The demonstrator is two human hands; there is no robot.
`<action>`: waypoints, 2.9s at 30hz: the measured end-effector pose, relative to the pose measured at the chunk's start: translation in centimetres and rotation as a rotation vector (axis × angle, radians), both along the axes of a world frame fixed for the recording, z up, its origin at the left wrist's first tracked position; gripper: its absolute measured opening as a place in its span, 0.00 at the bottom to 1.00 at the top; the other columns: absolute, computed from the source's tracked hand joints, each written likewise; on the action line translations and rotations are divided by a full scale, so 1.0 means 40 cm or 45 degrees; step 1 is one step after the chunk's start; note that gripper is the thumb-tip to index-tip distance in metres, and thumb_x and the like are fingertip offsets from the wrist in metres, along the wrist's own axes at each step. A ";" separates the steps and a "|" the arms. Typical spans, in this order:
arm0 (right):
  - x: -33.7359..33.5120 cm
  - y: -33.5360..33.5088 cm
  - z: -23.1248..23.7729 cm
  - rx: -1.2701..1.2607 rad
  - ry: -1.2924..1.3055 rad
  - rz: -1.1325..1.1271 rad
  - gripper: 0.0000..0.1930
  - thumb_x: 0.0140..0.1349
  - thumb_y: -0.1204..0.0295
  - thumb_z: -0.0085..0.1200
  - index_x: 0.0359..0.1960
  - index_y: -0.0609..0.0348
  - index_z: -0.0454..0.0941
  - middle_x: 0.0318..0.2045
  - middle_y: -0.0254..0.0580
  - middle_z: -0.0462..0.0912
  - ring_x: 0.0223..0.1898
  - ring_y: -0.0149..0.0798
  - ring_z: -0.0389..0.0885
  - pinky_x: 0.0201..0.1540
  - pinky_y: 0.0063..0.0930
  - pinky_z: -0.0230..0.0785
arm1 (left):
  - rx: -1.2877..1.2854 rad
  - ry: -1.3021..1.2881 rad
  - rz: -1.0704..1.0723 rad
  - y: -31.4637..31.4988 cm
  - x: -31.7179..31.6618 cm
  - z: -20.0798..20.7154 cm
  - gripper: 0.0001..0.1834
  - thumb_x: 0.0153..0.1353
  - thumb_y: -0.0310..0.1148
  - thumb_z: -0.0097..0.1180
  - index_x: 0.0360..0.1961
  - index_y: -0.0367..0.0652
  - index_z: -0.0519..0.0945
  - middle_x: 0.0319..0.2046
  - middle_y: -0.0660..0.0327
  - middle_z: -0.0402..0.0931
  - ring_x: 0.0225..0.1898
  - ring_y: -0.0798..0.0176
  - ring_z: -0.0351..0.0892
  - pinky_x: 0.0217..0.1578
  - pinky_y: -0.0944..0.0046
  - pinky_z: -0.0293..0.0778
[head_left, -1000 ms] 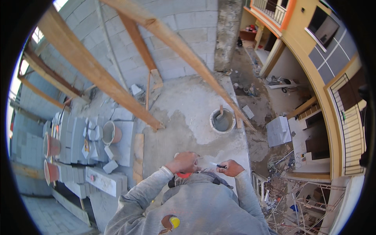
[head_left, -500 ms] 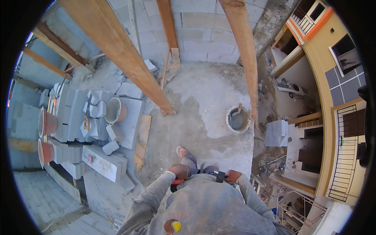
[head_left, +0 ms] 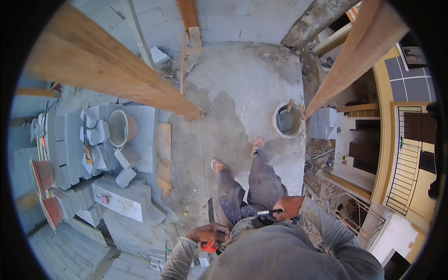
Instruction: The person measures a wooden beam with a tape measure and marks it with a pen at multiple points. They then use a string line to draw a straight line along the beam.
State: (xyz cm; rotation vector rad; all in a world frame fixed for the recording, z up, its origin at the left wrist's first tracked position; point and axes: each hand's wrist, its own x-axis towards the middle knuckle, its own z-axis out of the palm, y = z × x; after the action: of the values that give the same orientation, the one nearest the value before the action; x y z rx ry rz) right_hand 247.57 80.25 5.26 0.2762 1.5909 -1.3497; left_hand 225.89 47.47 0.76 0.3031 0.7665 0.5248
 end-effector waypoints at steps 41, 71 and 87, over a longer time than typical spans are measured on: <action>-1.114 0.508 -1.707 -1.075 0.345 0.641 0.14 0.50 0.60 0.66 0.30 0.55 0.79 0.25 0.33 0.79 0.30 0.32 0.76 0.35 0.31 0.66 | -0.805 0.947 0.828 0.620 -0.413 -1.126 0.22 0.55 0.30 0.75 0.50 0.35 0.82 0.33 0.63 0.82 0.34 0.74 0.78 0.35 0.71 0.73; -1.248 0.491 -1.780 -1.193 -0.018 -0.142 0.15 0.59 0.63 0.65 0.39 0.63 0.82 0.31 0.39 0.84 0.15 0.23 0.64 0.16 0.23 0.53 | -0.993 2.491 -0.786 0.972 -0.512 -0.681 0.09 0.64 0.29 0.57 0.43 0.39 0.83 0.29 0.52 0.76 0.26 0.47 0.80 0.25 0.52 0.71; -1.201 0.455 -1.847 -1.071 -0.039 -0.358 0.18 0.66 0.56 0.62 0.44 0.60 0.79 0.34 0.41 0.82 0.19 0.23 0.65 0.19 0.23 0.59 | -0.925 2.675 -1.137 1.060 -0.570 -0.777 0.11 0.64 0.29 0.59 0.25 0.35 0.80 0.24 0.50 0.75 0.23 0.41 0.75 0.28 0.47 0.67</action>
State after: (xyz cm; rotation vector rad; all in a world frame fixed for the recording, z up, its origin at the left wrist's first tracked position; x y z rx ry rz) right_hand 199.53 98.45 -68.64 -0.0028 0.8582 -2.0873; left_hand 203.08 89.89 -30.31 0.3947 2.5171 -1.2568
